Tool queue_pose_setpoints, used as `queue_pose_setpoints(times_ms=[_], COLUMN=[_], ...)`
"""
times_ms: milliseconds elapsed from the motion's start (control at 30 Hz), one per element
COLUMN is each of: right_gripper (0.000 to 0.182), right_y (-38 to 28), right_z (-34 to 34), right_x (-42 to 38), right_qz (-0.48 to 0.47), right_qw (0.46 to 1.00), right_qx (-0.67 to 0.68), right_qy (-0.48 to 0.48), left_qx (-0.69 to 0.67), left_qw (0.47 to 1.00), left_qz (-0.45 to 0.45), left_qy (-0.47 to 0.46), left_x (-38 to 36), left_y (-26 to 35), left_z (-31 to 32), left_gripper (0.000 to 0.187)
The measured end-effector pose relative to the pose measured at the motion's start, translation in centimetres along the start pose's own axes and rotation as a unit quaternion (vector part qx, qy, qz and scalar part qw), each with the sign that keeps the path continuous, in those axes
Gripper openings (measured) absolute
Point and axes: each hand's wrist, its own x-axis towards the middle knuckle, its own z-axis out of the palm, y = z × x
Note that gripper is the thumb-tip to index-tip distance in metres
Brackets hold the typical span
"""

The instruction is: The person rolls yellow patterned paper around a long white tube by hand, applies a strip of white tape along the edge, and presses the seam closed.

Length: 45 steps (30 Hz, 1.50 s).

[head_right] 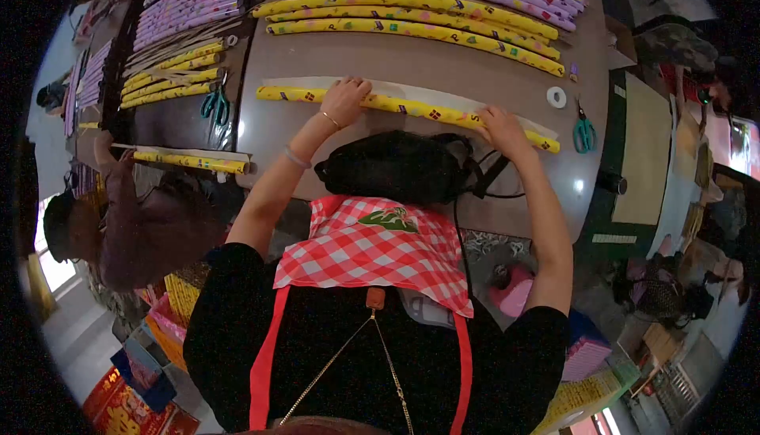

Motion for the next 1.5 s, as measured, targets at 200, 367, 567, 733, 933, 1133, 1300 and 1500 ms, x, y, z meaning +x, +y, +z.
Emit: queue_pose_setpoints(times_ms=[200, 367, 567, 733, 933, 1133, 1300, 1500], right_gripper=[0.032, 0.032, 0.035, 0.030, 0.030, 0.028, 0.028, 0.028], right_y=[-0.2, -0.5, 0.3, 0.8, 0.8, -0.1, 0.0, 0.0], right_z=[-1.3, -2.0, 0.6, 1.6, 1.7, 1.0, 1.5, 2.0], right_x=[0.4, 1.1, 0.8, 0.9, 0.8, 0.5, -0.1, -0.6], right_qz=[-0.019, -0.003, -0.020, 0.034, 0.019, 0.045, 0.034, 0.072], right_qw=[0.998, 0.995, 0.995, 0.996, 0.995, 0.993, 0.990, 0.991], right_qx=[-0.022, 0.017, 0.020, 0.060, 0.055, 0.083, 0.086, 0.023], right_qy=[0.063, 0.099, 0.096, 0.059, 0.084, 0.075, 0.109, 0.106], left_qx=[-0.008, -0.036, -0.046, -0.087, -0.074, -0.197, -0.188, -0.079], left_qw=[0.998, 0.996, 0.998, 0.994, 0.991, 0.980, 0.982, 0.987], left_qz=[-0.052, 0.004, -0.005, 0.040, 0.081, -0.034, 0.031, 0.057], left_qy=[-0.043, 0.086, 0.043, 0.055, 0.071, -0.012, 0.001, 0.128], left_x=[0.9, 2.0, 1.5, 1.2, 0.9, 0.2, -0.7, -1.1], left_y=[0.0, -1.3, -1.8, -2.6, -2.3, -1.5, -2.0, -0.7], left_z=[-1.2, -1.0, 1.6, 1.9, 1.2, 0.4, 0.8, 0.7], left_gripper=[0.022, 0.024, 0.037, 0.043, 0.046, 0.050, 0.038, 0.029])
